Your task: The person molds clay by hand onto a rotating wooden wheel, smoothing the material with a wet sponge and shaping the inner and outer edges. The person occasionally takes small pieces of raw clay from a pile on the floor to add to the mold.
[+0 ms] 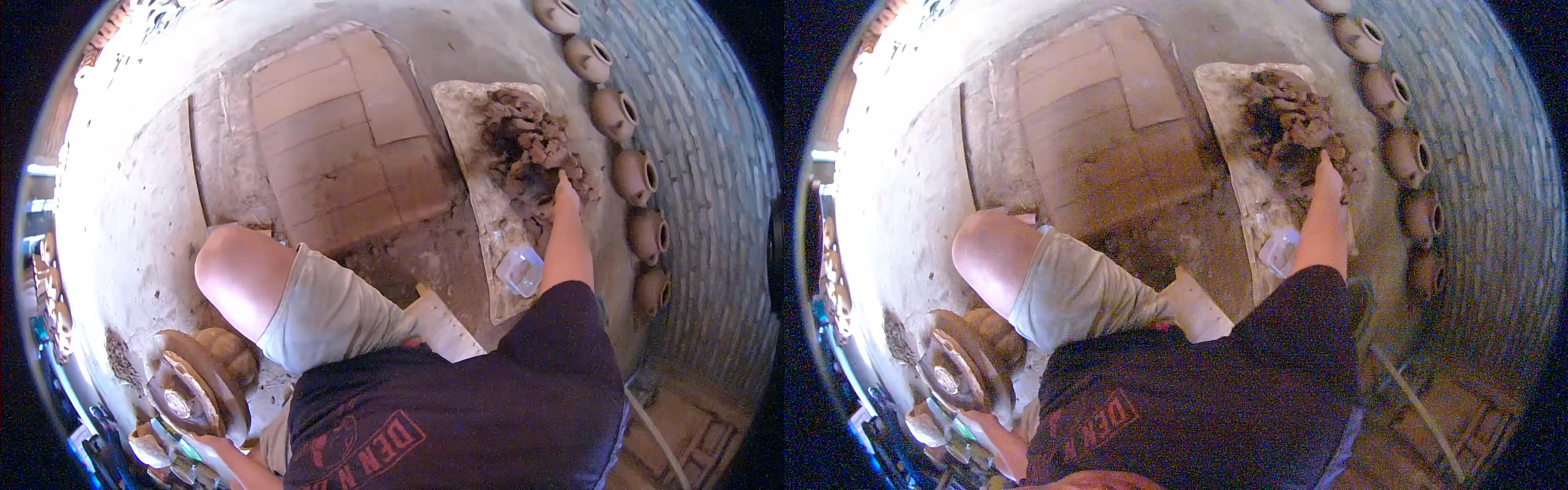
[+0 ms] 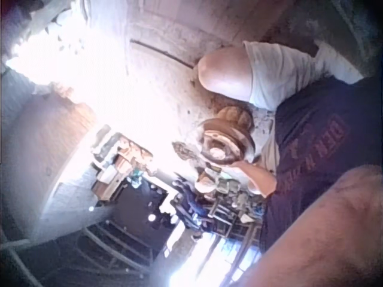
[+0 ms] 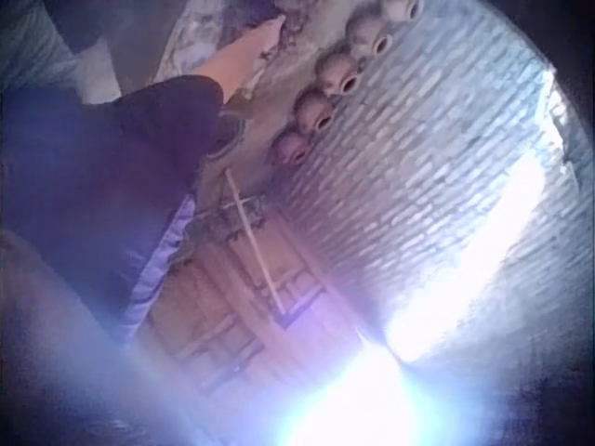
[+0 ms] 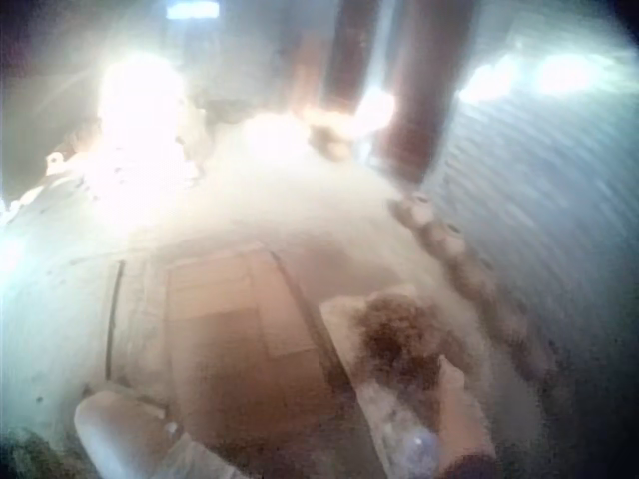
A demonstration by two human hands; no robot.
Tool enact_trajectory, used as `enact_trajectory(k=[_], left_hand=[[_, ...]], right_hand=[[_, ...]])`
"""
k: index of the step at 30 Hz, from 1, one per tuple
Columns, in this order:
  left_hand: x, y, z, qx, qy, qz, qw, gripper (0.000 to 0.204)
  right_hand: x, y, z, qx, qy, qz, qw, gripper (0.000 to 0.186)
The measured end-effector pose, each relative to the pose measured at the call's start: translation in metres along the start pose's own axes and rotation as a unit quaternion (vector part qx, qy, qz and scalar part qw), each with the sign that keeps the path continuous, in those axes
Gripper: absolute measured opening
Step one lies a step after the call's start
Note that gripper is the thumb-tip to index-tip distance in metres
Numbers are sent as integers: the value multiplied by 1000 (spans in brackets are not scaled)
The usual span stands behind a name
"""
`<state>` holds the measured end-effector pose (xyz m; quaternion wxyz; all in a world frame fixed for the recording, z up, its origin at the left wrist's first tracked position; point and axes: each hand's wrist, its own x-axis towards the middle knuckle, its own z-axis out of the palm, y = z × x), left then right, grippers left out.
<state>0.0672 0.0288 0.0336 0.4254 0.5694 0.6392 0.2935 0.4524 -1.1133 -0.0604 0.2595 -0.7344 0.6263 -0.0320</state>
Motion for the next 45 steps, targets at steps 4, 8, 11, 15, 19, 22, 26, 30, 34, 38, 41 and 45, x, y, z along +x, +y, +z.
enact_trajectory(k=[4,8,11,15,19,22,26,30,34,38,41,45], left_hand=[[-3,2,15,5,-5,-2,1000,67],[-10,7,14,14,6,3,1000,68],[-8,1,10,-5,10,-2,1000,68],[1,-3,25,-4,-7,-6,1000,69],[10,-3,28,-9,-12,-5,1000,70],[12,-4,-5,-33,-4,-2,999,70],[29,-23,37,-137,-102,2,985,71],[15,-28,-6,-254,-88,46,962,72],[5,-36,6,-262,9,60,963,72],[-19,-13,9,-78,179,-11,981,76],[-45,10,6,-97,196,-5,976,75],[-42,16,-20,-132,176,76,973,76]], right_hand=[[12,-14,7,1,42,21,999,88],[-35,-43,17,-96,93,57,989,61],[-43,-49,14,-121,112,11,986,54],[-60,-34,-5,-142,95,-4,985,63],[-44,-16,0,-233,28,-80,969,63],[-48,-22,25,-321,-4,-174,931,58],[19,24,21,-609,18,-439,661,33],[-36,-3,49,-621,-39,-566,540,27],[-63,-35,61,-457,-93,-505,726,30],[-143,-89,129,-16,-334,-333,881,40],[-219,-143,152,165,-475,-319,803,49],[-462,-216,110,263,-541,-342,722,54]])
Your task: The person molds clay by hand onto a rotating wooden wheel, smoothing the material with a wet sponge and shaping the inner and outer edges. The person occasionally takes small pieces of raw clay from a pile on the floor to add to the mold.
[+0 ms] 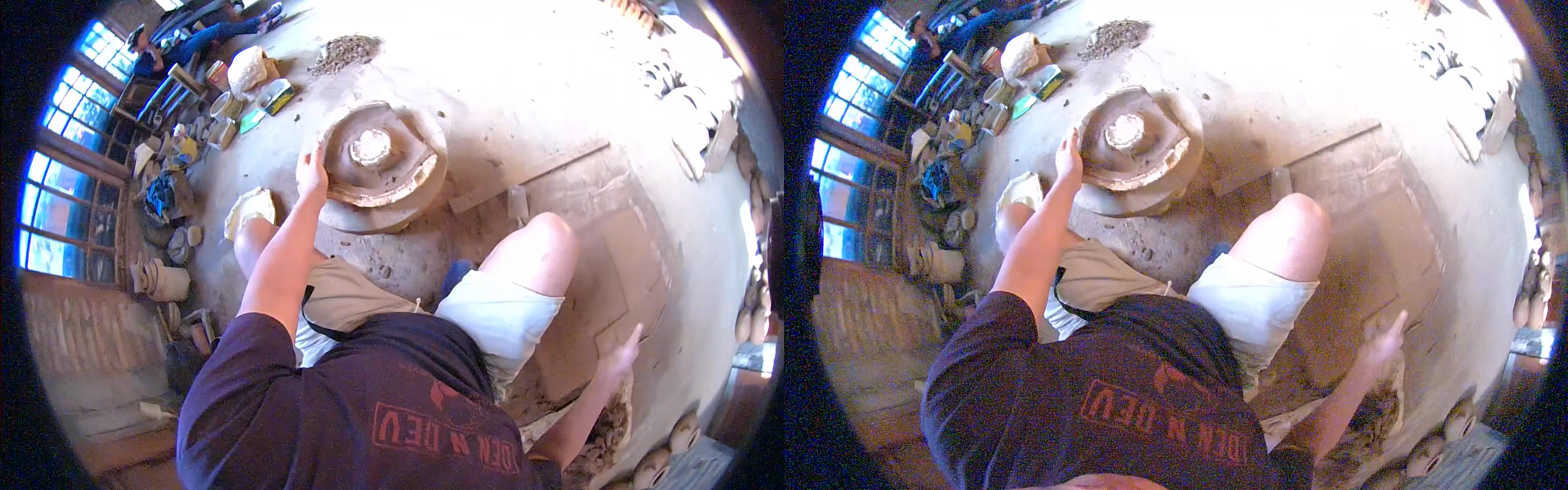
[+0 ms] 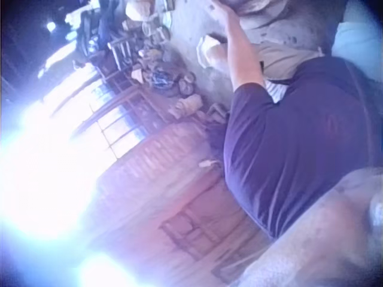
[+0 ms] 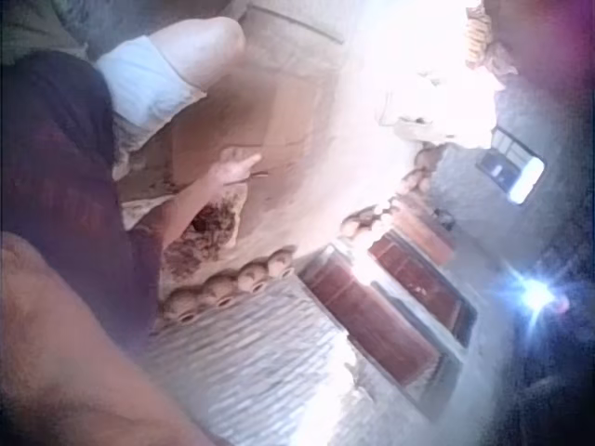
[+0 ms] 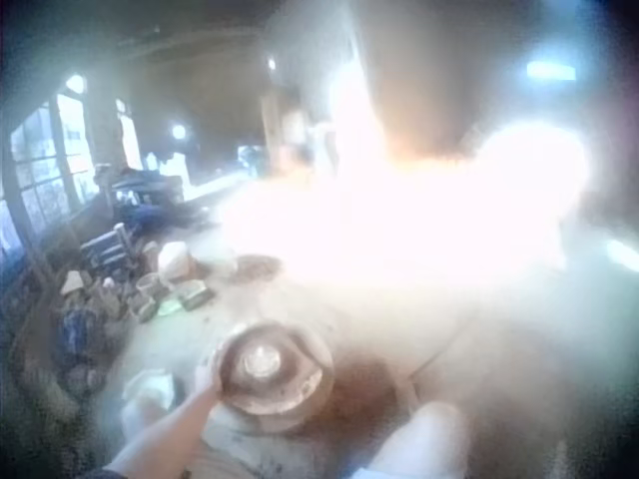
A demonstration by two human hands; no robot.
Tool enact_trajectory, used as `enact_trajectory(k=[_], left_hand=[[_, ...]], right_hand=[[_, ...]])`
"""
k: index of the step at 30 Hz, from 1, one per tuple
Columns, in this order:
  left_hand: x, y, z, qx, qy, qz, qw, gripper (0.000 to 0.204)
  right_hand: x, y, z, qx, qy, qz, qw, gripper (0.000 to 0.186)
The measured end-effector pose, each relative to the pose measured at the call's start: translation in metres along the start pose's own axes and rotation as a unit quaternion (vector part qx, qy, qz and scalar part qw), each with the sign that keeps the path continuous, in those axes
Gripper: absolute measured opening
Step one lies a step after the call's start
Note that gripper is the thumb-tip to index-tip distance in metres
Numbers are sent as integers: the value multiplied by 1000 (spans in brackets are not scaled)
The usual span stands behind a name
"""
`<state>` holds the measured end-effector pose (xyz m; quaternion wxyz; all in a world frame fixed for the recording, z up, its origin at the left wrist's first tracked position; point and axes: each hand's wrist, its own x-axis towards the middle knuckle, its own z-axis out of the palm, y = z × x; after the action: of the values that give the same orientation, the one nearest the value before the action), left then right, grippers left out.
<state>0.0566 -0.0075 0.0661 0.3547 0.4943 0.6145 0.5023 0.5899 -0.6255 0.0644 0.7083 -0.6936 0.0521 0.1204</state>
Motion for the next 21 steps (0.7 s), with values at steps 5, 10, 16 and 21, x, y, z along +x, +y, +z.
enact_trajectory(k=[5,10,16,21], left_hand=[[-26,52,20,-31,-31,120,992,65],[-166,190,42,-478,-229,-280,801,51],[-126,149,-18,-342,-370,-265,822,32],[-159,145,-7,-363,-472,-99,797,54]], right_hand=[[-76,-123,196,-145,99,-387,905,47],[-226,-92,330,-84,-289,-518,800,65],[-304,-107,409,-99,-510,-352,779,97],[-318,-84,474,-54,-546,-537,640,121]])
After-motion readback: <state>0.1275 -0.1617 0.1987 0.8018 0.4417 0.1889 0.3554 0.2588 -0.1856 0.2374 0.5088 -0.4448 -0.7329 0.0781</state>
